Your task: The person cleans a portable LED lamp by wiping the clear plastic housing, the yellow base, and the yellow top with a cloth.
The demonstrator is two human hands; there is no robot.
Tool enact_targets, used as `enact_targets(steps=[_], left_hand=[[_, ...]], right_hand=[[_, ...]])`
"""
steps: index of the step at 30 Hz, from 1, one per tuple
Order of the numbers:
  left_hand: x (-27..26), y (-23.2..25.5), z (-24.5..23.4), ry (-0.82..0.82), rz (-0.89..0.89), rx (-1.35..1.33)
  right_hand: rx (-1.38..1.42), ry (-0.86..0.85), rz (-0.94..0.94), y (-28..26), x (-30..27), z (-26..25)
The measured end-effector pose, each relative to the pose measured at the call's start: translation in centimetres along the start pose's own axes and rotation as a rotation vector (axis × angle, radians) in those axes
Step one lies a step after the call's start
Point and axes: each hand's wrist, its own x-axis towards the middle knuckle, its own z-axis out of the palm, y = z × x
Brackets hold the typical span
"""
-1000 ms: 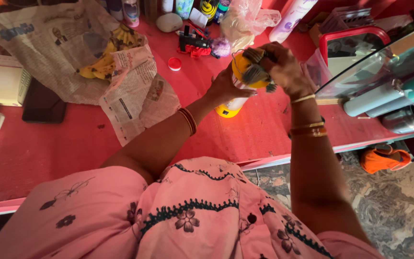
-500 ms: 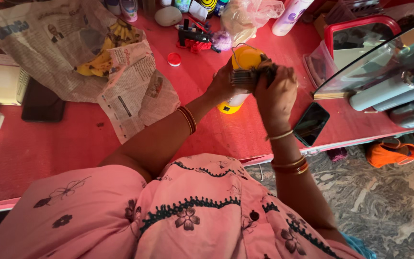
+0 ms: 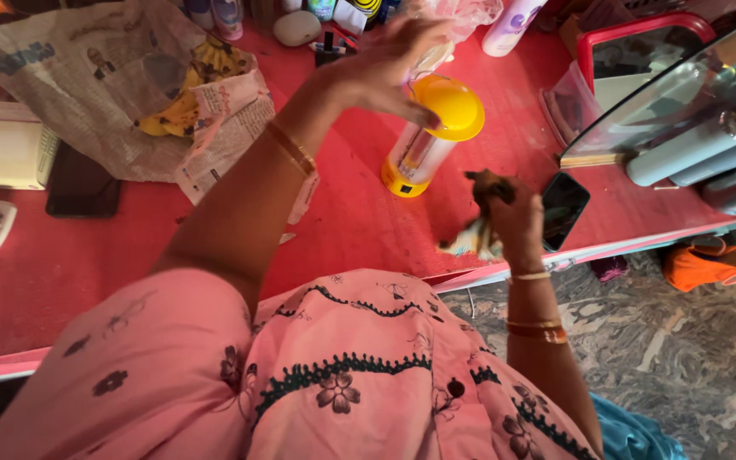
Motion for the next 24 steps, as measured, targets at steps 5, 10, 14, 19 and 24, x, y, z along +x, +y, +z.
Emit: enact_targets(steps=[5,10,14,19,24], left_hand=[[6.6,6.3,1.1,-0.533,0.301,0.15],[5.8,6.3,1.5,-0.562,0.101,0.302],[6.0,8.4,3.4,-0.401,-0.309,0.455],[9.1,10.7,3.2,-0.466,-0.611,0.524],[11.4,10.9,2.1,-0.686,-0.625,0.504]], right_hand=[[0.176,-0.109,-0.213,3.3,2.7,6.7],[0.002,-0.151,-0.176,5.4,0.8,9.6],[-0.356,-0.118,-0.436,4.1,-1.4,11.6],[-0.581,-0.237,-0.504,-3.2,-3.0,12.9],[-0.901,-0.102,-0.901,-7.8,-1.8,13.2]])
